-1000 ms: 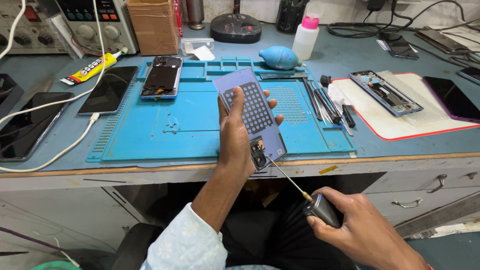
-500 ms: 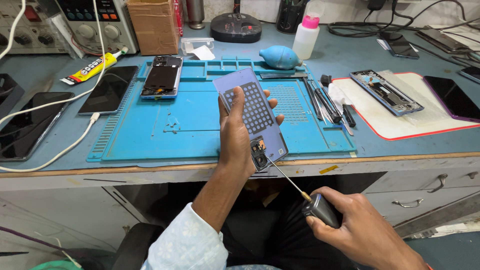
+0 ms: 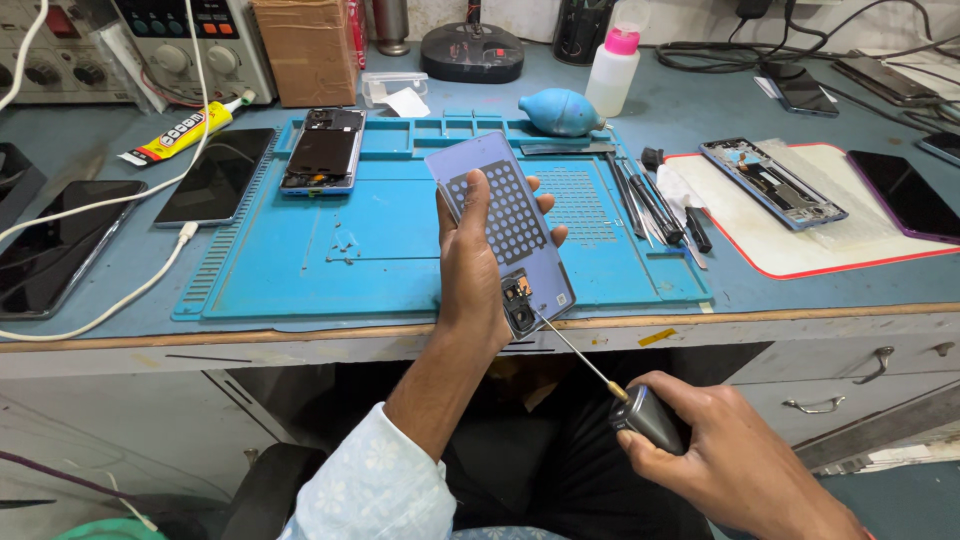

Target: The person holds a phone back cover with one hand and directs a hot air gun at its edges and camera area with the other, repeatedly repositioning and rotating the cover on the blue repair mat to heat different sections. Other disassembled phones and repair tools lie on the workbench around them.

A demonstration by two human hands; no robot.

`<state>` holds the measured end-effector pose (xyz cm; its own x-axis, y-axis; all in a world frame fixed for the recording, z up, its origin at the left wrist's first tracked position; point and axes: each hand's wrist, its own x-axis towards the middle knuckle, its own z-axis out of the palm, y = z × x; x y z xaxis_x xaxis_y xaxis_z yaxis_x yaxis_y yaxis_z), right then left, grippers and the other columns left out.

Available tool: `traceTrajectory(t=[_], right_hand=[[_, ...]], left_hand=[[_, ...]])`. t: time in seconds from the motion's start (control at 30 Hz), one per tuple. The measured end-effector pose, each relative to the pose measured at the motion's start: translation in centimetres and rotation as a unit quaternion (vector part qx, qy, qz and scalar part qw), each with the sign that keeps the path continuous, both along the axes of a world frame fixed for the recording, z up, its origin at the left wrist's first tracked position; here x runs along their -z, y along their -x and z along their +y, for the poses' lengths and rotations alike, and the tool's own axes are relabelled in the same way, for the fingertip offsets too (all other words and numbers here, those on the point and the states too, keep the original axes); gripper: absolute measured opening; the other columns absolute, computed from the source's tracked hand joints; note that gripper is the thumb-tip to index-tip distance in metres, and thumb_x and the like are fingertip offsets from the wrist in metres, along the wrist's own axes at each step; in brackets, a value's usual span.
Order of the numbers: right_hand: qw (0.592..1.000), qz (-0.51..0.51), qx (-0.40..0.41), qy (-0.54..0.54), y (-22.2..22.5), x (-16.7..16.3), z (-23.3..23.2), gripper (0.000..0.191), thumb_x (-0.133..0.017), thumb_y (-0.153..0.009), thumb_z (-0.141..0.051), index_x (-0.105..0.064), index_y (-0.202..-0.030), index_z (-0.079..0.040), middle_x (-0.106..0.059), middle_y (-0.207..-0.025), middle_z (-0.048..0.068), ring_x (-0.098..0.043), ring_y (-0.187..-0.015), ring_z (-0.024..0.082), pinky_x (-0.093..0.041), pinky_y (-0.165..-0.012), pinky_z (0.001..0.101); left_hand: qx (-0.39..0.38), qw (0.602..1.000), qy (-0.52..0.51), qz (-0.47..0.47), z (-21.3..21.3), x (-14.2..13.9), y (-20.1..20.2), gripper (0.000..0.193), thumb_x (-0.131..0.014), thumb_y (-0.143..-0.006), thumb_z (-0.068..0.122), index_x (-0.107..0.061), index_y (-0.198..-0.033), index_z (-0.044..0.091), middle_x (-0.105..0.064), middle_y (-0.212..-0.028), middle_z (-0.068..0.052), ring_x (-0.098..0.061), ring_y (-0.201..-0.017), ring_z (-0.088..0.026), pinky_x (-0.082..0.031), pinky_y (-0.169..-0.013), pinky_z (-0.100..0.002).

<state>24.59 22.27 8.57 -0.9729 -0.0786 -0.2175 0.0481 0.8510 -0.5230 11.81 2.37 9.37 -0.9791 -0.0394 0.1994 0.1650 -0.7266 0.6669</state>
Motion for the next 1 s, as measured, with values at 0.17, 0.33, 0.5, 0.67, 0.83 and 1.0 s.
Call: traceTrajectory(t=[0.17,0.33,0.5,0.67,0.83,1.0], right_hand=[[1.000,0.001,-0.003,0.004,-0.09,-0.11,0.02,0.041,-0.076,-0.076,-0.035,-0.072,-0.111,-0.013,-0.066,-0.056,0.012,-0.060,-0.048,0.024,-0.050,-0.054,0.0380],[1.000,0.018,0.004,0.009,-0.07,-0.40,-0.34,0.039,-0.077,-0.078,-0.037,-0.072,-0.106,-0.011,-0.065,-0.054,0.013,-0.059,-0.047,0.024,-0.049,-0.054,0.0382],[1.000,0.015,0.011,0.005,-0.09,-0.47,-0.50,0.039,-0.076,-0.077,-0.036,-0.073,-0.108,-0.012,-0.063,-0.053,0.013,-0.056,-0.047,0.025,-0.048,-0.054,0.0386],[1.000,-0.008,0.022,-0.019,-0.18,-0.25,0.01,0.042,-0.076,-0.077,-0.036,-0.073,-0.112,-0.014,-0.063,-0.053,0.013,-0.057,-0.048,0.024,-0.048,-0.054,0.0388],[0.999,0.024,0.000,0.028,-0.16,-0.02,-0.04,0.040,-0.076,-0.075,-0.035,-0.073,-0.108,-0.012,-0.064,-0.052,0.011,-0.058,-0.045,0.023,-0.049,-0.052,0.0384],[1.000,0.016,0.008,-0.014,0.16,-0.31,-0.75,0.037,-0.078,-0.080,-0.040,-0.072,-0.101,-0.010,-0.060,-0.049,0.014,-0.053,-0.043,0.026,-0.046,-0.052,0.0402]], left_hand=[[-0.002,1.000,-0.007,0.005,0.03,-0.09,-0.03,0.042,-0.049,-0.102,0.045,-0.042,-0.129,0.014,-0.065,-0.109,-0.012,-0.071,-0.097,-0.020,-0.066,-0.073,-0.040],[-0.001,1.000,-0.002,-0.004,0.06,-0.18,-0.22,0.043,-0.049,-0.102,0.046,-0.042,-0.130,0.014,-0.065,-0.109,-0.011,-0.071,-0.097,-0.021,-0.066,-0.074,-0.040],[-0.004,1.000,-0.012,-0.008,0.03,-0.26,-0.19,0.044,-0.049,-0.102,0.045,-0.041,-0.132,0.014,-0.065,-0.109,-0.011,-0.071,-0.097,-0.021,-0.066,-0.074,-0.041],[-0.011,1.000,-0.021,-0.018,0.13,-0.38,-0.18,0.043,-0.050,-0.101,0.044,-0.041,-0.131,0.015,-0.066,-0.110,-0.010,-0.071,-0.098,-0.020,-0.066,-0.075,-0.041],[-0.010,1.000,-0.018,-0.015,0.14,-0.41,-0.29,0.043,-0.050,-0.102,0.044,-0.041,-0.131,0.015,-0.065,-0.109,-0.011,-0.071,-0.097,-0.020,-0.066,-0.074,-0.040],[-0.012,1.000,-0.008,-0.014,0.08,-0.33,-0.26,0.044,-0.050,-0.102,0.044,-0.042,-0.132,0.014,-0.065,-0.108,-0.011,-0.071,-0.096,-0.020,-0.066,-0.073,-0.040]])
